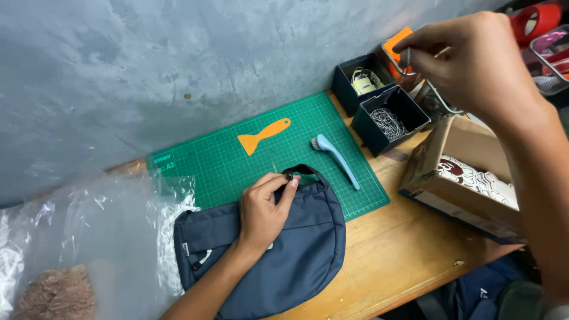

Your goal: The person uses a small brush to clean the exterior of a dark blue sling bag, focusing on the front pocket, main compartment, and strap. They also use an orange plastic tool to scrape a small area near the zipper. Finally, they attach a small chain and a cartoon keychain to the bag's zipper pull.

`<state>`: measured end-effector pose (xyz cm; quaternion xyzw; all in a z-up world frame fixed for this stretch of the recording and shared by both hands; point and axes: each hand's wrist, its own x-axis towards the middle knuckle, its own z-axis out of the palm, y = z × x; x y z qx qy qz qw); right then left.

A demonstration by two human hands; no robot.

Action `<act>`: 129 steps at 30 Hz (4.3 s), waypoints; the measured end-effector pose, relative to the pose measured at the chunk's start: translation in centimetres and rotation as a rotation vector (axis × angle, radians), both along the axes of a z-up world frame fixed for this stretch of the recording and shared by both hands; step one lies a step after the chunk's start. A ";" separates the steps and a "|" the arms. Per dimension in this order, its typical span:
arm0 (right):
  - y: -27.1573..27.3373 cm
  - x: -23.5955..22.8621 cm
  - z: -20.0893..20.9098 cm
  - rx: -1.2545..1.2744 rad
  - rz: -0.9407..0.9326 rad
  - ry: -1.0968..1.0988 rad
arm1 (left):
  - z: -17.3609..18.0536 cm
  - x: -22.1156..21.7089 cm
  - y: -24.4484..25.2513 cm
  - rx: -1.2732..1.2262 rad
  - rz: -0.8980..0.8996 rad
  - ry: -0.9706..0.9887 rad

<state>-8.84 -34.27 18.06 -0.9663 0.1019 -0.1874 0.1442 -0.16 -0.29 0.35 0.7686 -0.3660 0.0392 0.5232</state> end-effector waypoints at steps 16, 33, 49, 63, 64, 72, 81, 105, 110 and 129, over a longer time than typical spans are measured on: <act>13.7 0.7 -14.4 0.783 0.242 -0.091 | -0.7 0.7 0.3 -0.143 -0.004 0.213; 14.3 -1.2 -15.4 0.526 0.240 -0.149 | 0.1 0.6 -0.2 -0.154 -0.013 0.276; 14.6 -1.0 -16.5 0.542 0.262 -0.139 | 0.1 0.3 0.0 -0.176 -0.088 0.198; 15.2 -1.0 -17.0 0.499 0.207 -0.129 | 0.4 0.4 0.0 -0.165 -0.116 0.173; 15.4 -1.1 -17.0 0.486 0.172 -0.134 | 0.4 0.4 0.1 -0.147 -0.114 0.161; 15.3 -1.4 -18.4 0.413 0.106 -0.139 | 0.5 0.4 0.1 -0.137 -0.110 0.138; 15.0 -0.6 -18.0 0.502 0.117 -0.080 | 0.4 0.3 0.2 -0.118 -0.112 0.134; 12.8 -0.9 -16.6 0.157 0.450 0.214 | -0.3 0.3 0.3 -0.008 -0.092 0.120; 12.7 -1.1 -16.0 0.094 0.459 0.259 | -0.6 0.2 0.3 0.039 -0.060 0.070; 13.2 -0.9 -17.8 0.284 0.346 0.091 | -0.9 0.2 0.3 0.037 -0.059 0.082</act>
